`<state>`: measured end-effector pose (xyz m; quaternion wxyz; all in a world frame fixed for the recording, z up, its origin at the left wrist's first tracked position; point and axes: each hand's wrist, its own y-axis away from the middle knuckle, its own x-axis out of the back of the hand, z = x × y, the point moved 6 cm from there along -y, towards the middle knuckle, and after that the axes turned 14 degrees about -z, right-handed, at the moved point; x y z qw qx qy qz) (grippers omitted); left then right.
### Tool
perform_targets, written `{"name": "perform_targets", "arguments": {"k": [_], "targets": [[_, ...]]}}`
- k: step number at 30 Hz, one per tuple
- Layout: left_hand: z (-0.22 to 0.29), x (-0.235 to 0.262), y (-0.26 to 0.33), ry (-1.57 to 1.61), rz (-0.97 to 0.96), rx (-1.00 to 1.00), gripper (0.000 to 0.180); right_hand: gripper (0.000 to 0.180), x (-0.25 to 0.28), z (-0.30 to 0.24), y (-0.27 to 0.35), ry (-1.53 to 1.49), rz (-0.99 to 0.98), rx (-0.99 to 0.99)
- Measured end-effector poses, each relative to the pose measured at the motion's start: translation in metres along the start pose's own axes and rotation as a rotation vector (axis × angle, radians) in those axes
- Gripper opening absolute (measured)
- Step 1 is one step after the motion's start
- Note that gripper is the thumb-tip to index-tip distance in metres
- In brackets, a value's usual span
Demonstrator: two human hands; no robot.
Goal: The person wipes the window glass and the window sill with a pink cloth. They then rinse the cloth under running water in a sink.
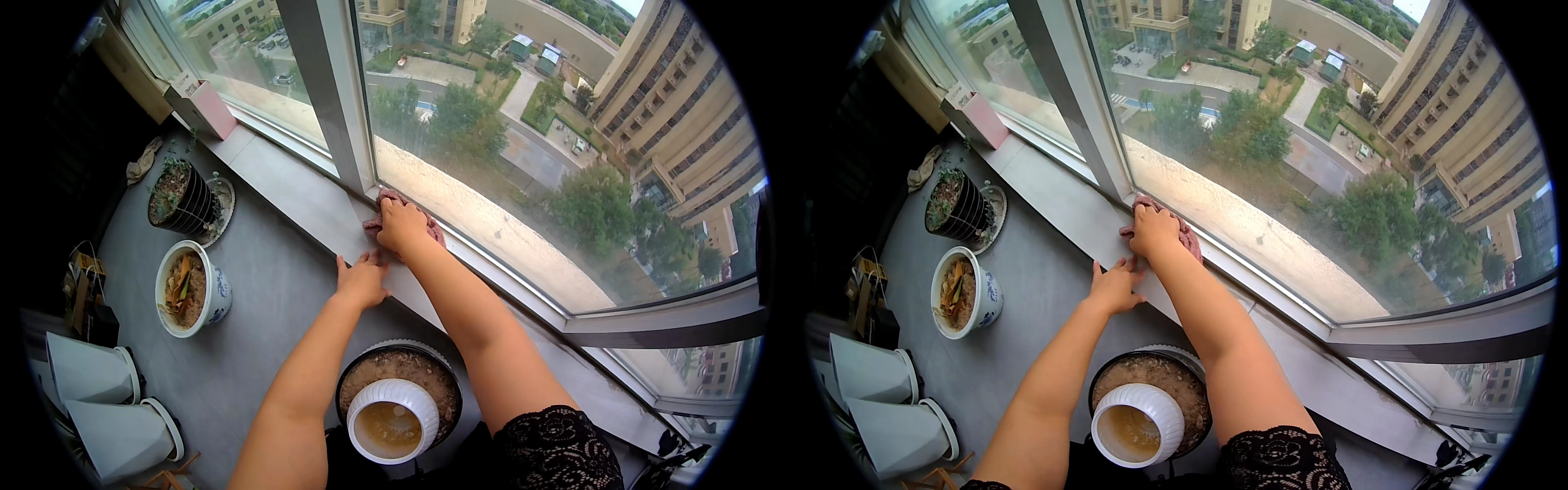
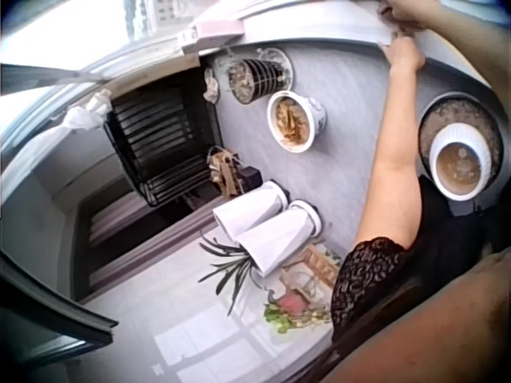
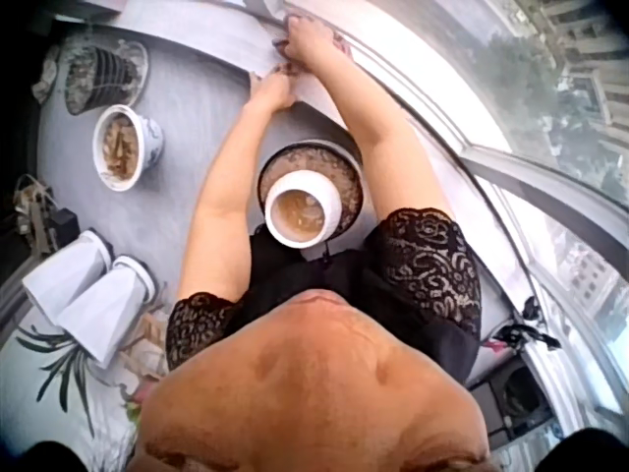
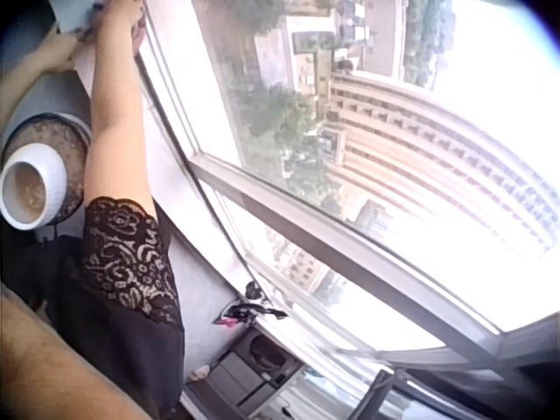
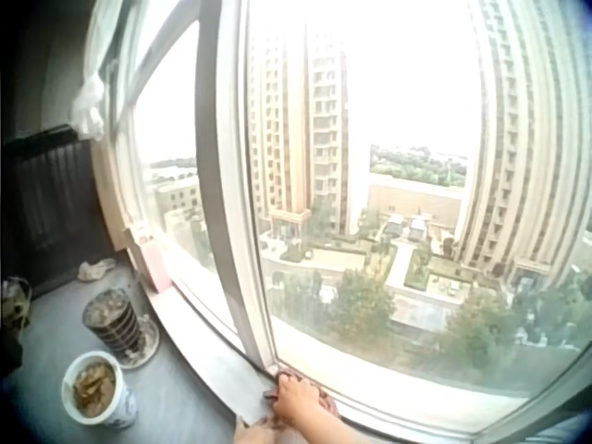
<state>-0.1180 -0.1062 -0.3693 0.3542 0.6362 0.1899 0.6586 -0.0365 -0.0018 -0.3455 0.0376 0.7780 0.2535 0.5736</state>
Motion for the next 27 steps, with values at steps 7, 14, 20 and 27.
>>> {"name": "perform_targets", "arguments": {"k": [7,14,20,27], "targets": [[0.005,-0.005,0.0,-0.024,0.057,-0.02,0.066,0.038,-0.005,0.078,0.101,0.1,-0.073,0.007],[0.044,0.003,0.009,-0.074,0.131,-0.186,0.075,0.035,-0.024,0.16,0.204,0.113,-0.028,-0.065],[0.121,0.027,0.02,-0.333,0.166,-0.399,0.075,0.037,-0.034,0.217,0.29,0.035,0.0,-0.27],[0.141,0.037,0.032,-0.405,0.071,-0.383,0.072,0.034,-0.027,0.221,0.322,-0.066,0.138,-0.301]]}}
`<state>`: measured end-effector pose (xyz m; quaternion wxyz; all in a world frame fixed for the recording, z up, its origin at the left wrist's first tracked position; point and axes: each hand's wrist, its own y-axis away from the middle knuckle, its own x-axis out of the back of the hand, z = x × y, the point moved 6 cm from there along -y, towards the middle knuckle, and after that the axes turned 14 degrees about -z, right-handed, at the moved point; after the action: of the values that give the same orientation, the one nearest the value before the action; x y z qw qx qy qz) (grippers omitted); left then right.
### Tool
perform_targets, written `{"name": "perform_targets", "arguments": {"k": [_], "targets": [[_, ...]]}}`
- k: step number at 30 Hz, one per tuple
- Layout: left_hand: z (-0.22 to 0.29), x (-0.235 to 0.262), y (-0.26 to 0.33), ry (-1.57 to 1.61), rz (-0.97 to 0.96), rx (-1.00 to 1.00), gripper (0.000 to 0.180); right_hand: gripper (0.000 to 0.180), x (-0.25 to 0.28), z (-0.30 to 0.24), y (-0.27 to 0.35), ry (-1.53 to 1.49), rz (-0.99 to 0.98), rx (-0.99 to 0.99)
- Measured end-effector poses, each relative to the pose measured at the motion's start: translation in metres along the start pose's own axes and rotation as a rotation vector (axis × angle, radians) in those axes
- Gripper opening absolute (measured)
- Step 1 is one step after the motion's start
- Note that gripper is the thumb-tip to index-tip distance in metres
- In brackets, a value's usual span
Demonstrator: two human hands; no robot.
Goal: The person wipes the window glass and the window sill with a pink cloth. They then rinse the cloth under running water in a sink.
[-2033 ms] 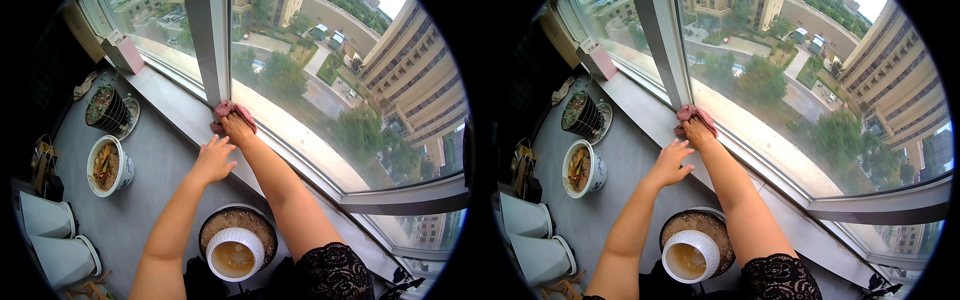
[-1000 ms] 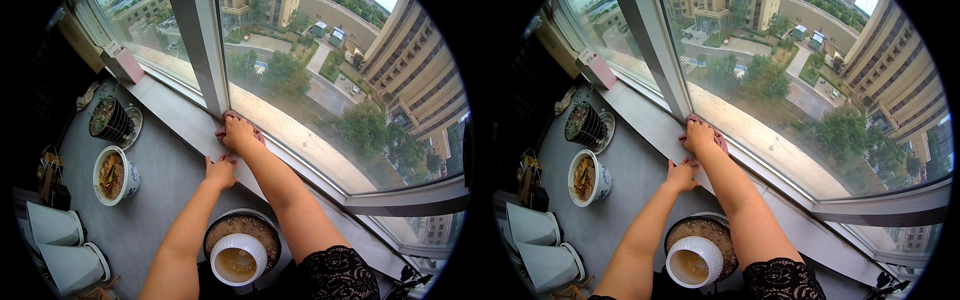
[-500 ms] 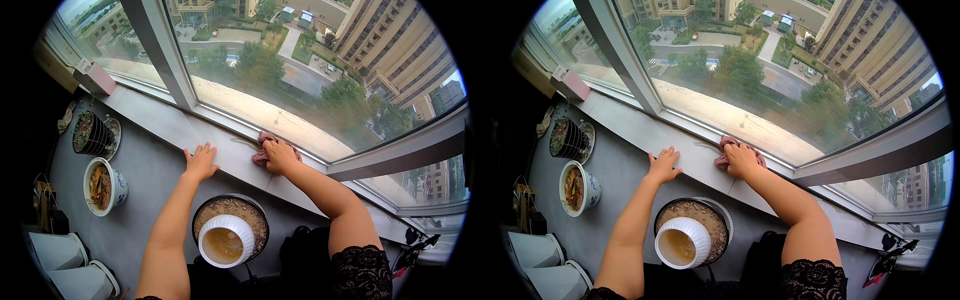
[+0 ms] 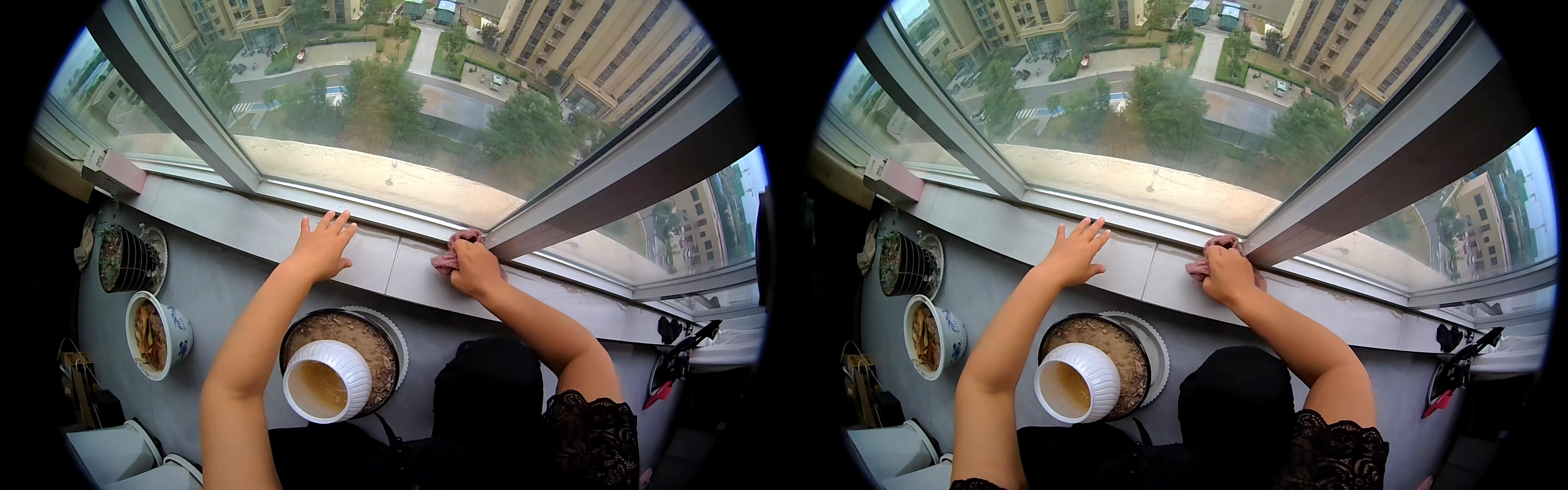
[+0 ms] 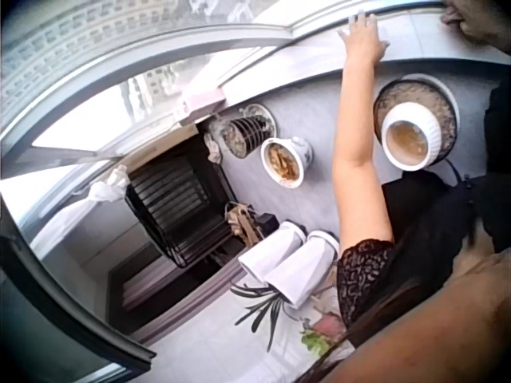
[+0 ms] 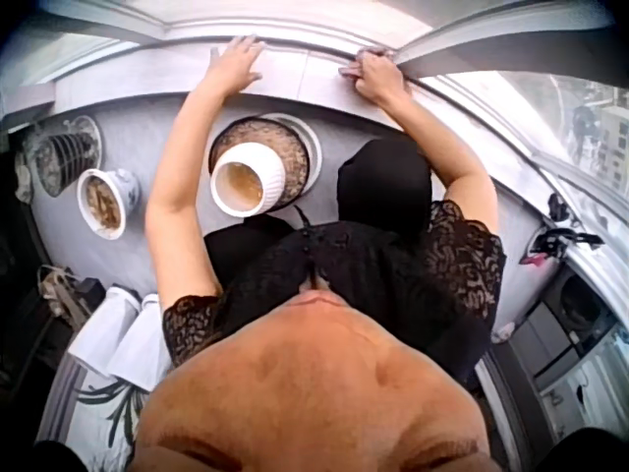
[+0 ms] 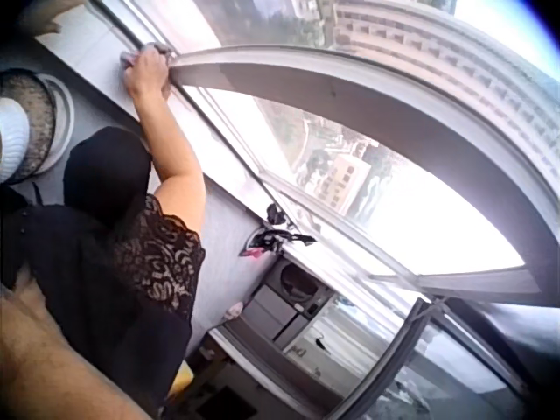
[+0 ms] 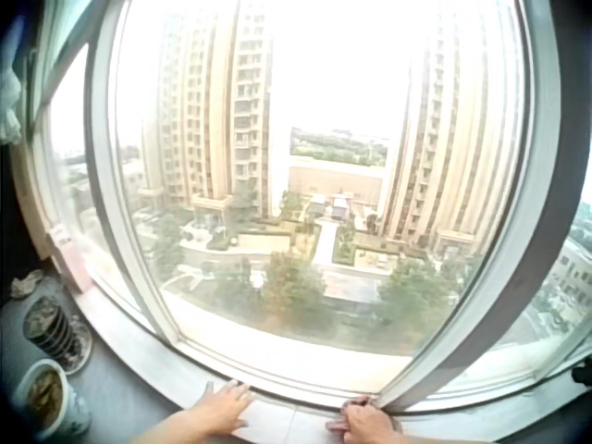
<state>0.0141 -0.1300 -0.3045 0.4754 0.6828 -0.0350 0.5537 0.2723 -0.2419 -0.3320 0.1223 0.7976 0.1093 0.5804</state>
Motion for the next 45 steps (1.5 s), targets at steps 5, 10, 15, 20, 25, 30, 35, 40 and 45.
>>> {"name": "perform_targets", "arguments": {"k": [5,10,15,20,25,30,35,40,45], "targets": [[0.005,0.012,-0.026,-0.108,-0.116,0.102,0.061,0.038,-0.012,-0.127,-0.082,0.161,0.282,0.638],[-0.011,0.002,-0.01,0.02,-0.129,0.086,0.055,0.039,-0.036,-0.11,-0.104,0.183,0.185,0.521],[-0.034,-0.013,0.04,0.024,-0.065,0.089,0.055,0.041,-0.01,-0.032,-0.036,0.056,0.219,0.439],[-0.047,-0.025,0.036,0.109,0.024,0.083,0.064,0.048,-0.013,0.009,0.002,0.043,0.337,0.324],[-0.056,-0.049,-0.004,0.095,-0.082,0.194,0.071,0.051,-0.016,-0.041,-0.043,-0.035,0.253,0.641],[-0.06,-0.065,-0.019,0.08,-0.168,0.204,0.072,0.056,-0.035,-0.135,-0.133,-0.113,0.018,0.764],[-0.056,-0.061,-0.021,0.158,-0.412,0.246,0.07,0.045,-0.047,-0.231,-0.211,-0.078,0.071,0.857],[-0.065,-0.059,-0.009,0.187,-0.234,0.173,0.077,0.042,-0.028,-0.208,-0.191,-0.206,-0.143,0.649],[-0.065,-0.068,-0.007,0.145,-0.2,0.178,0.08,0.043,-0.001,-0.069,-0.086,-0.319,-0.143,0.612]]}}
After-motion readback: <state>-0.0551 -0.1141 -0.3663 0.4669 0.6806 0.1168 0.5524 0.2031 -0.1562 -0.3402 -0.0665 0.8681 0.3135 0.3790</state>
